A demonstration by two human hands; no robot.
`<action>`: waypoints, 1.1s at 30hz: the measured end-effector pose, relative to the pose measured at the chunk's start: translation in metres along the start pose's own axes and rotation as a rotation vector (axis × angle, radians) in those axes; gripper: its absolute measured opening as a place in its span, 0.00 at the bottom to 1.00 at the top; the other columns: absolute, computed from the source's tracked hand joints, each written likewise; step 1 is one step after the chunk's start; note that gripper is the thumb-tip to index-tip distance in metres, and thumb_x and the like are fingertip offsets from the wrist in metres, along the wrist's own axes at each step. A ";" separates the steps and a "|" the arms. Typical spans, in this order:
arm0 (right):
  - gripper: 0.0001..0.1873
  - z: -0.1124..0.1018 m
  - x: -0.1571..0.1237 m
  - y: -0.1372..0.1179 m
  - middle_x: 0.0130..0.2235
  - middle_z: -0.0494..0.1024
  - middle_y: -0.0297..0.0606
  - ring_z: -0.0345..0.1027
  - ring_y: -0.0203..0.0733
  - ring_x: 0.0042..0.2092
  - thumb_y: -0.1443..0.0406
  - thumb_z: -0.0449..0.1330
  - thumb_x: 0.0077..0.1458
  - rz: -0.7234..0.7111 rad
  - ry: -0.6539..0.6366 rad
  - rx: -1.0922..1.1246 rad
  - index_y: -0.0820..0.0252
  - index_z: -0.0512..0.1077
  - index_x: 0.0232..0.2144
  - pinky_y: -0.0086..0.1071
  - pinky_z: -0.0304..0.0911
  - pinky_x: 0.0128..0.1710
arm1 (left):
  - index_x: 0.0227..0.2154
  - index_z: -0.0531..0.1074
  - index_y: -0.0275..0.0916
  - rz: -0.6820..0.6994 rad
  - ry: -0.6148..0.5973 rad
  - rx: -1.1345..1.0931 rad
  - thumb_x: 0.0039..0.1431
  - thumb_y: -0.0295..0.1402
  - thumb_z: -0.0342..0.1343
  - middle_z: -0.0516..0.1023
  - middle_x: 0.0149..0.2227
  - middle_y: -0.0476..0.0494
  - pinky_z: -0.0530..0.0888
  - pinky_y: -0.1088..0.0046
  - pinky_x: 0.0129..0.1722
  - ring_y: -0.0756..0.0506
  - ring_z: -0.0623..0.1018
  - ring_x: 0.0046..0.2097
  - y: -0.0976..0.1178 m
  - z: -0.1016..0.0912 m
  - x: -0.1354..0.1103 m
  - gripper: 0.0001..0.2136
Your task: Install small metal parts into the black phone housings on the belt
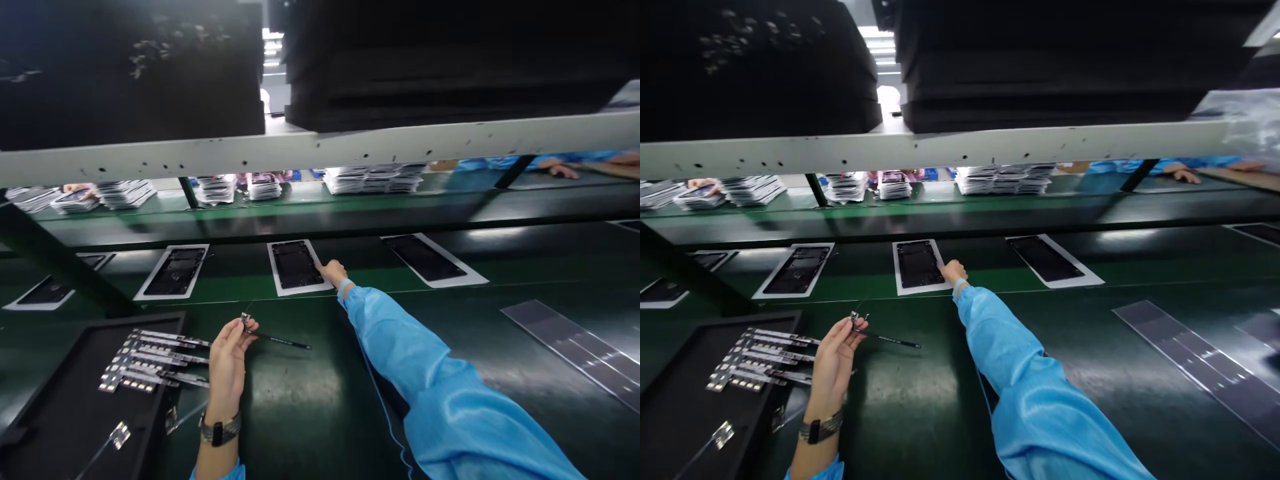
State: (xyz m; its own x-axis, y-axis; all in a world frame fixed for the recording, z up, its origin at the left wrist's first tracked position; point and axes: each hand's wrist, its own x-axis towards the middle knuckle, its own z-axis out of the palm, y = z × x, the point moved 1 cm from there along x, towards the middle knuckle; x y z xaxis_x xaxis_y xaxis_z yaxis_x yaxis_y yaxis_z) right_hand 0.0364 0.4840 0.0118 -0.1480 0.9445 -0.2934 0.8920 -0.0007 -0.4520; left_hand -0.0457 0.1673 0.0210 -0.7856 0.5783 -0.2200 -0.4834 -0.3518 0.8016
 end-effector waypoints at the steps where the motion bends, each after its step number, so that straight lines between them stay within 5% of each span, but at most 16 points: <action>1: 0.19 0.004 0.001 0.000 0.53 0.73 0.47 0.71 0.48 0.49 0.59 0.61 0.64 0.005 0.002 -0.009 0.64 0.70 0.52 0.45 0.70 0.48 | 0.32 0.77 0.36 0.011 0.023 -0.007 0.41 0.35 0.72 0.83 0.34 0.42 0.76 0.70 0.40 0.45 0.82 0.39 0.000 -0.002 0.002 0.15; 8: 0.17 0.037 -0.002 -0.008 0.54 0.72 0.46 0.70 0.48 0.51 0.60 0.60 0.64 0.035 0.041 -0.050 0.62 0.70 0.53 0.47 0.69 0.50 | 0.27 0.78 0.33 0.050 0.153 -0.073 0.32 0.34 0.75 0.77 0.25 0.49 0.62 0.81 0.21 0.56 0.69 0.23 -0.008 -0.006 0.012 0.17; 20: 0.17 0.021 -0.005 -0.017 0.51 0.74 0.44 0.72 0.46 0.47 0.60 0.61 0.64 -0.066 -0.104 0.275 0.63 0.70 0.52 0.43 0.72 0.45 | 0.32 0.79 0.32 -0.017 0.092 -0.248 0.45 0.22 0.67 0.77 0.30 0.45 0.68 0.80 0.25 0.54 0.73 0.27 -0.001 -0.016 0.018 0.09; 23: 0.14 0.017 -0.036 0.008 0.45 0.76 0.40 0.73 0.43 0.42 0.59 0.60 0.64 -0.127 -0.151 0.396 0.65 0.72 0.46 0.39 0.72 0.41 | 0.40 0.79 0.32 -0.018 0.005 -0.353 0.48 0.20 0.65 0.77 0.32 0.45 0.68 0.82 0.24 0.55 0.72 0.27 0.017 -0.017 0.006 0.14; 28: 0.20 0.019 -0.140 0.100 0.25 0.68 0.31 0.66 0.38 0.30 0.53 0.57 0.62 -0.229 -0.144 0.619 0.61 0.67 0.25 0.29 0.62 0.31 | 0.37 0.78 0.35 0.037 -0.096 -0.398 0.45 0.22 0.67 0.76 0.32 0.47 0.74 0.81 0.28 0.53 0.74 0.29 0.044 -0.009 -0.023 0.13; 33: 0.28 0.028 -0.231 0.171 0.23 0.66 0.30 0.60 0.38 0.26 0.39 0.57 0.53 -0.249 -0.252 0.821 0.57 0.65 0.26 0.30 0.58 0.26 | 0.33 0.76 0.36 -0.074 -0.126 -0.229 0.43 0.24 0.70 0.78 0.33 0.47 0.75 0.80 0.27 0.50 0.78 0.32 0.028 0.016 -0.036 0.13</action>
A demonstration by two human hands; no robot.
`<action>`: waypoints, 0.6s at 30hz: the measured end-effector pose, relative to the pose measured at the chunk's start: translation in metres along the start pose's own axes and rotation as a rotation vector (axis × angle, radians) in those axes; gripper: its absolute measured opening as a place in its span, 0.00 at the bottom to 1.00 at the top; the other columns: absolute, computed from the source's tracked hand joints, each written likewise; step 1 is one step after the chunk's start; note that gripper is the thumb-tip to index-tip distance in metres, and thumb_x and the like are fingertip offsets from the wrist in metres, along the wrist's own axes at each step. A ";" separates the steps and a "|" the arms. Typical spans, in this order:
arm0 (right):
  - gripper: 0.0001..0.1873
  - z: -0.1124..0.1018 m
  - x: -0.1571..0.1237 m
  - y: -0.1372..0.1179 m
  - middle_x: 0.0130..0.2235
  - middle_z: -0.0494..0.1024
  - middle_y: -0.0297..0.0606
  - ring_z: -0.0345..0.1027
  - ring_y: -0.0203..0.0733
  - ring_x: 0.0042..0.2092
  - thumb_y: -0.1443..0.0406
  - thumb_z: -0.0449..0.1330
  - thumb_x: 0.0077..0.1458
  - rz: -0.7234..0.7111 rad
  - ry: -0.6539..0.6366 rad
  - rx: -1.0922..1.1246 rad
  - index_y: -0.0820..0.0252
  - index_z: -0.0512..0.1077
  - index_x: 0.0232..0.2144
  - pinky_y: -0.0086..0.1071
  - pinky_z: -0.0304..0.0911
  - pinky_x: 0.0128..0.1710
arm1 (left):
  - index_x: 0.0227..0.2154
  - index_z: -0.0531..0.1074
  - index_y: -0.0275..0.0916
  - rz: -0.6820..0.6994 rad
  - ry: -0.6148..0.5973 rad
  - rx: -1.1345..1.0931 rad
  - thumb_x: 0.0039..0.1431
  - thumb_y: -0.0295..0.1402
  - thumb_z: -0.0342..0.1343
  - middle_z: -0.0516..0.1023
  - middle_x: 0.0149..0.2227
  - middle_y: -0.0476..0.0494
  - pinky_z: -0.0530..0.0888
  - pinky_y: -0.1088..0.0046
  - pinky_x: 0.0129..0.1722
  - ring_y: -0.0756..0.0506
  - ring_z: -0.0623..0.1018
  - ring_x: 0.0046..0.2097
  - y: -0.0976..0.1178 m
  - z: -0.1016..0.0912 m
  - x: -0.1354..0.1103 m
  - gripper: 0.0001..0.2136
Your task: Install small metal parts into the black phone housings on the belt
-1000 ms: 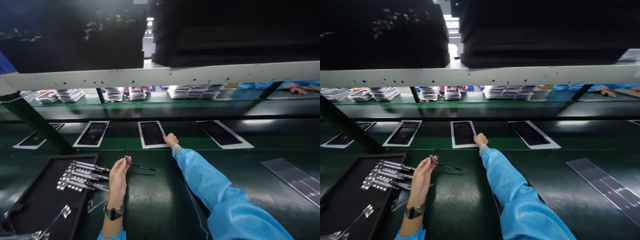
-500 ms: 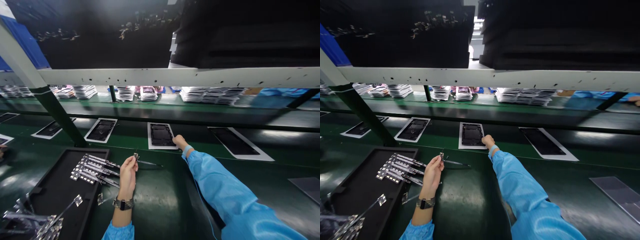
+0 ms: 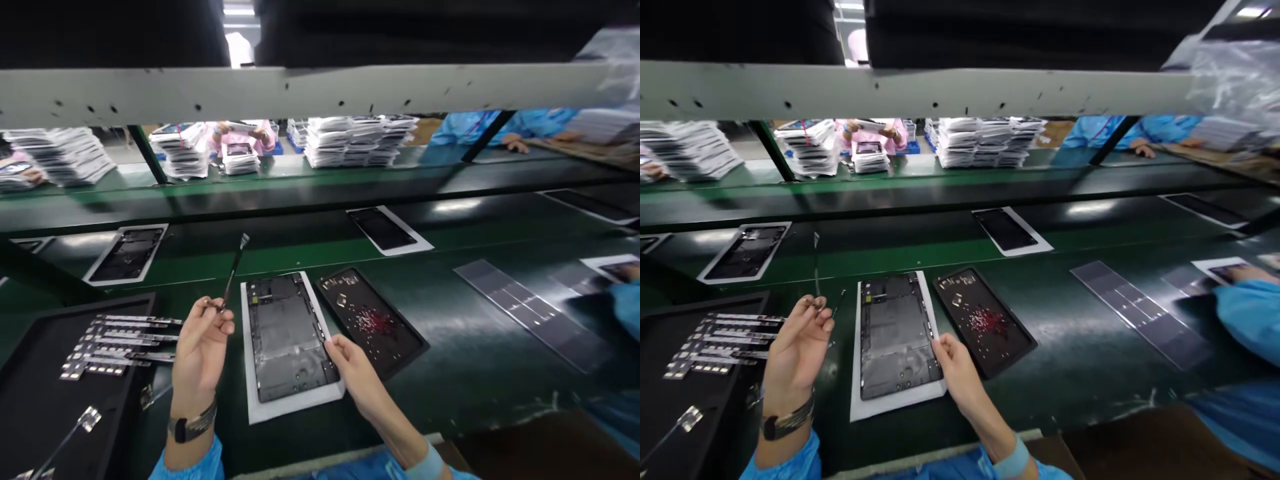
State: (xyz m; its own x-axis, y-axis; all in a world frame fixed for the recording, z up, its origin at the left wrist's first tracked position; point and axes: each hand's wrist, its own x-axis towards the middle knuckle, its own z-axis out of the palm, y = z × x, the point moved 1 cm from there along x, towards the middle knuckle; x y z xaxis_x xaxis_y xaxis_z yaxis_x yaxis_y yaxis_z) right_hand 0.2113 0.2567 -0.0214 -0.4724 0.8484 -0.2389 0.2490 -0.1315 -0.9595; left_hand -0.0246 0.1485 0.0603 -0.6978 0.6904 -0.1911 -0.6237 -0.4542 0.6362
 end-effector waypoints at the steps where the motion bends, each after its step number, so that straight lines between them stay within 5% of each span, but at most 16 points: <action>1: 0.29 -0.001 -0.010 0.005 0.23 0.66 0.30 0.60 0.38 0.26 0.38 0.57 0.53 0.000 -0.025 0.014 0.57 0.65 0.25 0.30 0.57 0.26 | 0.33 0.76 0.36 -0.043 0.004 0.030 0.42 0.25 0.71 0.78 0.33 0.47 0.76 0.79 0.28 0.48 0.79 0.34 -0.008 0.004 0.000 0.13; 4: 0.28 -0.005 -0.023 0.014 0.24 0.68 0.34 0.64 0.41 0.28 0.40 0.53 0.58 -0.068 -0.020 -0.145 0.57 0.68 0.26 0.32 0.60 0.28 | 0.31 0.75 0.36 -0.113 0.003 0.090 0.42 0.27 0.72 0.78 0.32 0.46 0.77 0.77 0.30 0.45 0.80 0.37 -0.029 0.011 0.001 0.13; 8: 0.19 -0.010 -0.029 0.016 0.38 0.75 0.43 0.70 0.49 0.38 0.50 0.52 0.64 -0.322 0.207 -0.507 0.57 0.73 0.43 0.39 0.64 0.39 | 0.31 0.73 0.36 -0.069 -0.030 0.224 0.44 0.28 0.71 0.76 0.30 0.49 0.74 0.80 0.26 0.50 0.78 0.31 -0.047 0.015 -0.007 0.13; 10: 0.15 -0.008 -0.031 0.017 0.40 0.74 0.44 0.69 0.51 0.42 0.54 0.53 0.65 -0.421 0.260 -0.604 0.56 0.72 0.43 0.40 0.64 0.42 | 0.34 0.72 0.37 -0.010 -0.024 0.328 0.46 0.28 0.70 0.77 0.29 0.50 0.74 0.80 0.27 0.51 0.77 0.30 -0.054 0.016 -0.015 0.14; 15: 0.08 0.007 -0.024 0.019 0.34 0.73 0.40 0.65 0.49 0.39 0.62 0.58 0.63 -0.501 0.143 -0.700 0.57 0.73 0.33 0.39 0.62 0.40 | 0.41 0.72 0.38 0.152 0.026 0.613 0.50 0.31 0.67 0.78 0.29 0.49 0.74 0.78 0.27 0.50 0.78 0.29 -0.073 0.011 -0.038 0.16; 18: 0.08 0.015 -0.018 0.017 0.33 0.74 0.40 0.65 0.48 0.38 0.67 0.55 0.62 -0.506 0.104 -0.663 0.58 0.73 0.32 0.38 0.59 0.40 | 0.36 0.75 0.35 0.102 0.011 0.752 0.52 0.34 0.65 0.80 0.28 0.44 0.75 0.76 0.27 0.48 0.79 0.28 -0.088 0.004 -0.045 0.10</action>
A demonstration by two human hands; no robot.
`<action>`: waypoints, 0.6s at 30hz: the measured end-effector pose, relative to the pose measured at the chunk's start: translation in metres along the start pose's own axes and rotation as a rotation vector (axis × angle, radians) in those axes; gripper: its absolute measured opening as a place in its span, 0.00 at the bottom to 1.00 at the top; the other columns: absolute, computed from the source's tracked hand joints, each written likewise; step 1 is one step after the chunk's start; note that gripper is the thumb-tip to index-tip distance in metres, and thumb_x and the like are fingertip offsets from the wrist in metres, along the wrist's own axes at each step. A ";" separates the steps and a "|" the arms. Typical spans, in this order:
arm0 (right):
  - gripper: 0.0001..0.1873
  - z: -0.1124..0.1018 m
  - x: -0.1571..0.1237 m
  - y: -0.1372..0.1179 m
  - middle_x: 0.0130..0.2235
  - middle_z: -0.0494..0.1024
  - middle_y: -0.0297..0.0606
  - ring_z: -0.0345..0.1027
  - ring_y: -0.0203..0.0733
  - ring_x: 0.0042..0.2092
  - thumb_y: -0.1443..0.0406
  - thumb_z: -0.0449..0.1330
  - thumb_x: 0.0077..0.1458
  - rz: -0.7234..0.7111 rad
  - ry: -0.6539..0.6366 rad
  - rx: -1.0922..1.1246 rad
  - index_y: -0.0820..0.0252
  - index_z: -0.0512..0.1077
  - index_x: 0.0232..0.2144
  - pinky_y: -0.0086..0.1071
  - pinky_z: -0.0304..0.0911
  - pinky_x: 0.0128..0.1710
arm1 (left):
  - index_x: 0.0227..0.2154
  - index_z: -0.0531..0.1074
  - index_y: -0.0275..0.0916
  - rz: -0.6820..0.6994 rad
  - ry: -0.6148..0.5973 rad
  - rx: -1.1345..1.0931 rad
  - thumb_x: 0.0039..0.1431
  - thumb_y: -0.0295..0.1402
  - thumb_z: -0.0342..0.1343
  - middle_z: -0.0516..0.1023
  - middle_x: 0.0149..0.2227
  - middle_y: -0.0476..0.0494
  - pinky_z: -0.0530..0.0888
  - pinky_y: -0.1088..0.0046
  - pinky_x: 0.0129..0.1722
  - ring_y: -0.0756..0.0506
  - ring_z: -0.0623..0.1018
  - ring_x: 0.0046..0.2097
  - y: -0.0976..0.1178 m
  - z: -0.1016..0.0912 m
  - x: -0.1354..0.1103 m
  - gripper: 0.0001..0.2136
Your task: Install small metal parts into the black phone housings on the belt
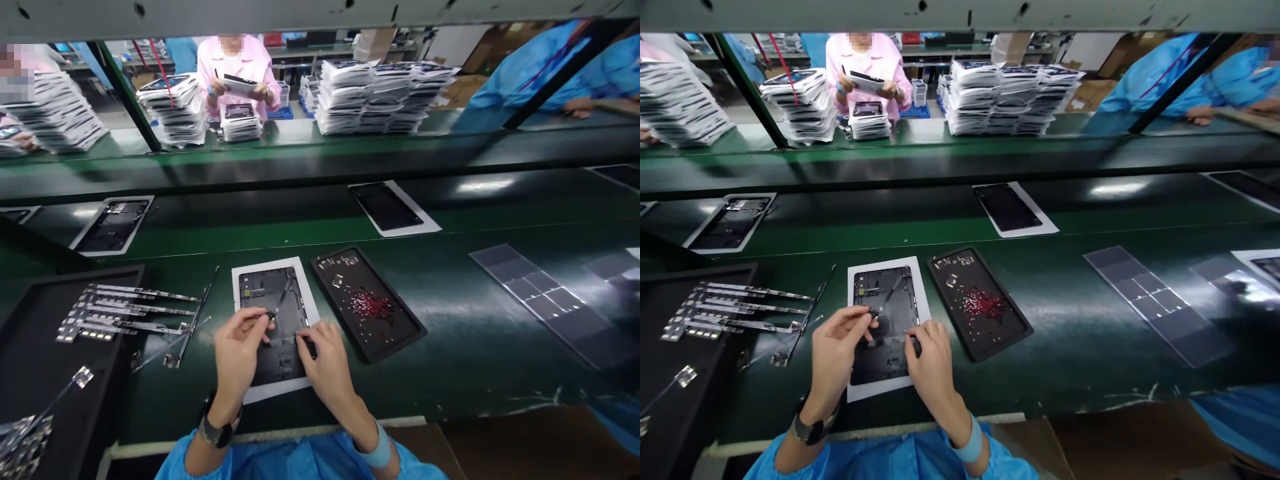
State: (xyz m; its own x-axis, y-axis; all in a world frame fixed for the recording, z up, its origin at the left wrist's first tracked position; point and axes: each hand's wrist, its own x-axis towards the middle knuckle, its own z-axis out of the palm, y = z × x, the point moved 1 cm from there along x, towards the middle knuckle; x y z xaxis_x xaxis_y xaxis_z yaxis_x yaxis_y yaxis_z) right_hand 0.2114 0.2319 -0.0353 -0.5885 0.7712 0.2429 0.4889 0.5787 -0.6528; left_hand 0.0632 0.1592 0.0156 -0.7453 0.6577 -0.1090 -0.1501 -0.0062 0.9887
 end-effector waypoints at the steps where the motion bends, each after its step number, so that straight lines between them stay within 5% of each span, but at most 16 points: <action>1: 0.09 0.000 0.002 -0.001 0.33 0.74 0.40 0.65 0.48 0.38 0.68 0.54 0.61 0.004 -0.014 0.036 0.57 0.73 0.32 0.38 0.58 0.40 | 0.36 0.76 0.35 -0.035 -0.025 0.020 0.52 0.34 0.65 0.80 0.27 0.43 0.75 0.75 0.27 0.47 0.79 0.29 -0.005 0.002 -0.002 0.10; 9: 0.11 -0.011 0.005 0.000 0.27 0.75 0.36 0.63 0.45 0.32 0.61 0.56 0.59 0.167 -0.138 0.354 0.54 0.74 0.27 0.37 0.55 0.36 | 0.41 0.78 0.35 -0.239 -0.155 -0.051 0.45 0.33 0.67 0.77 0.29 0.46 0.74 0.77 0.25 0.46 0.80 0.31 -0.034 0.015 -0.007 0.18; 18: 0.10 -0.013 0.005 0.001 0.25 0.74 0.34 0.62 0.43 0.30 0.61 0.58 0.55 0.251 -0.178 0.423 0.55 0.76 0.24 0.37 0.53 0.37 | 0.39 0.79 0.34 -0.323 -0.198 -0.057 0.43 0.34 0.69 0.78 0.27 0.45 0.75 0.74 0.28 0.49 0.76 0.28 -0.036 0.014 -0.011 0.18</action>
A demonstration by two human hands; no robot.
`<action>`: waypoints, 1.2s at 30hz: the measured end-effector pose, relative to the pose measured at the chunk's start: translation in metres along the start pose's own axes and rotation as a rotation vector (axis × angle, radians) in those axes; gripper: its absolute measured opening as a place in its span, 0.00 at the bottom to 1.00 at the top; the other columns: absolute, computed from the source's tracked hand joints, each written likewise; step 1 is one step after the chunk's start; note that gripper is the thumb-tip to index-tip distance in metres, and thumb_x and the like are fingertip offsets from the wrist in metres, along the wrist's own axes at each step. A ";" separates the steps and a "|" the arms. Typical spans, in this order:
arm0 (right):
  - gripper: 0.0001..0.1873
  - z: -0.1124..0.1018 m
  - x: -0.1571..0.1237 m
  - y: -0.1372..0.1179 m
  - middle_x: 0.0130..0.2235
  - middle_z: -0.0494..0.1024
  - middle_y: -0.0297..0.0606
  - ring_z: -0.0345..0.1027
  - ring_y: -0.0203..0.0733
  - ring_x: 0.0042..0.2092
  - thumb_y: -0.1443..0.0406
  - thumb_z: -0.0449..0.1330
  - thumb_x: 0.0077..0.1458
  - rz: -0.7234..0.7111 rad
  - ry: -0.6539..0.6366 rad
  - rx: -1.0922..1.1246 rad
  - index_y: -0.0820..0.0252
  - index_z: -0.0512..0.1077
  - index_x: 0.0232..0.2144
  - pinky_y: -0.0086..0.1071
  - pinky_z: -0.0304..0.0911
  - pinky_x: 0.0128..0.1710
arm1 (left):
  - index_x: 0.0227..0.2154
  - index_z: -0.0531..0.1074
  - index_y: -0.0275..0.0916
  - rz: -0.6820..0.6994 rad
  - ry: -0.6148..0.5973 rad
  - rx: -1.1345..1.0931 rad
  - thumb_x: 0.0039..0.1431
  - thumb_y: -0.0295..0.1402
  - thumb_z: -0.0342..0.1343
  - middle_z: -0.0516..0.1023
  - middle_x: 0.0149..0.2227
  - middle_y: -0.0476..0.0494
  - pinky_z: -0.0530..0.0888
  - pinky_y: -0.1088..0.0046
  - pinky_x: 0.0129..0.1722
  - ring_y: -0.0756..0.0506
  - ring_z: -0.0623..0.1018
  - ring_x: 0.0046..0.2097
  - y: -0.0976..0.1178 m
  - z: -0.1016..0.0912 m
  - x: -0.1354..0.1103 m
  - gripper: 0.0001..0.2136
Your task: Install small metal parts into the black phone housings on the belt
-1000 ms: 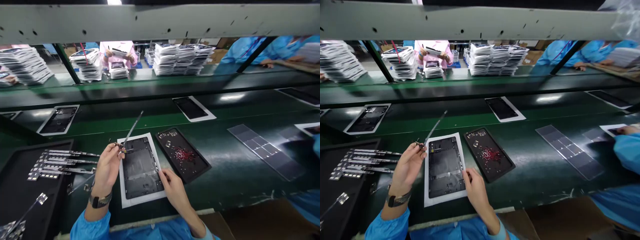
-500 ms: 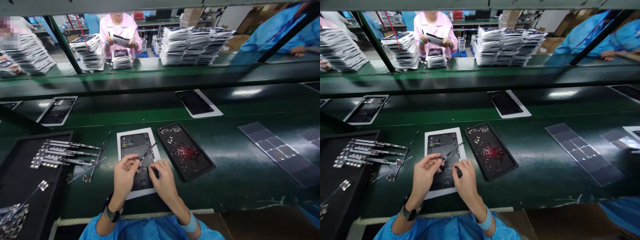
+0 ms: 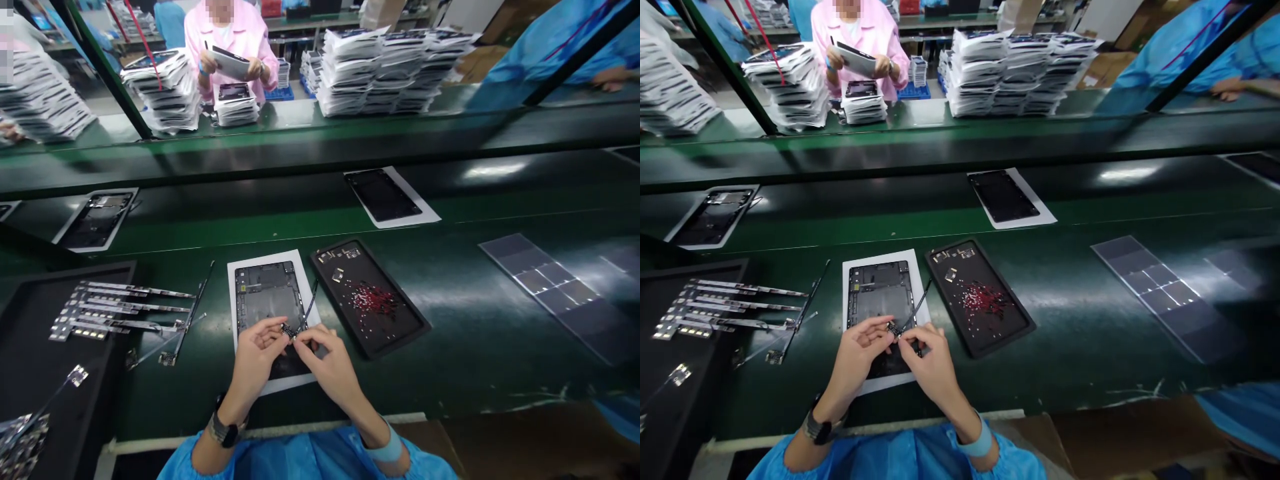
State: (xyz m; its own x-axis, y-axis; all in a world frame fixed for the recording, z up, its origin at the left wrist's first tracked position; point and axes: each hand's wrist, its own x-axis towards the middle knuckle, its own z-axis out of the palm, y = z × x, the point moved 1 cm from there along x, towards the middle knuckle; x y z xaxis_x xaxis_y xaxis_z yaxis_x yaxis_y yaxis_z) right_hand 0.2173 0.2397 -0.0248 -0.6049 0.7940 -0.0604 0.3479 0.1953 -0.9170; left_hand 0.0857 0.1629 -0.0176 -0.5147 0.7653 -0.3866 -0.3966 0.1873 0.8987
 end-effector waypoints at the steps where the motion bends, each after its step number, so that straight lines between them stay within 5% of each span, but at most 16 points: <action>1: 0.10 0.000 0.000 0.000 0.25 0.74 0.34 0.63 0.43 0.30 0.61 0.58 0.54 0.003 -0.005 0.003 0.55 0.76 0.24 0.37 0.53 0.37 | 0.39 0.79 0.34 -0.001 -0.003 -0.001 0.43 0.34 0.69 0.78 0.26 0.45 0.75 0.74 0.28 0.49 0.76 0.28 0.000 0.000 0.000 0.18; 13: 0.13 -0.006 0.001 -0.002 0.25 0.74 0.35 0.63 0.45 0.32 0.58 0.58 0.55 0.046 -0.106 -0.010 0.54 0.76 0.24 0.38 0.54 0.40 | 0.38 0.82 0.37 0.151 0.055 0.211 0.49 0.33 0.66 0.80 0.32 0.43 0.76 0.72 0.36 0.46 0.79 0.34 -0.007 -0.001 -0.010 0.12; 19: 0.11 -0.009 0.002 0.001 0.27 0.76 0.35 0.66 0.45 0.34 0.58 0.60 0.54 0.084 -0.147 0.013 0.55 0.77 0.24 0.41 0.55 0.45 | 0.41 0.81 0.37 0.070 -0.002 0.142 0.50 0.35 0.66 0.78 0.28 0.45 0.76 0.73 0.31 0.47 0.77 0.29 -0.009 -0.003 -0.009 0.15; 28: 0.09 -0.007 0.000 0.001 0.27 0.75 0.35 0.67 0.45 0.33 0.61 0.62 0.53 0.107 -0.103 0.001 0.55 0.79 0.25 0.41 0.57 0.44 | 0.41 0.82 0.40 0.246 0.120 0.320 0.52 0.30 0.63 0.79 0.34 0.43 0.77 0.74 0.33 0.46 0.78 0.33 -0.009 0.004 -0.018 0.12; 36: 0.10 -0.010 -0.001 0.000 0.27 0.77 0.35 0.68 0.45 0.33 0.61 0.61 0.54 0.095 -0.132 0.008 0.55 0.79 0.24 0.40 0.58 0.43 | 0.39 0.82 0.40 0.207 0.074 0.294 0.52 0.32 0.63 0.81 0.36 0.41 0.78 0.72 0.33 0.45 0.79 0.33 -0.015 0.004 -0.018 0.10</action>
State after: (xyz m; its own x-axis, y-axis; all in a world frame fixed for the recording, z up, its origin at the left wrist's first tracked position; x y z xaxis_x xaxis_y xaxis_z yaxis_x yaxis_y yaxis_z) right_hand 0.2246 0.2447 -0.0213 -0.6585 0.7263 -0.1973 0.4025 0.1183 -0.9077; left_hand 0.1044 0.1489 -0.0231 -0.6192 0.7607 -0.1948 -0.0487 0.2104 0.9764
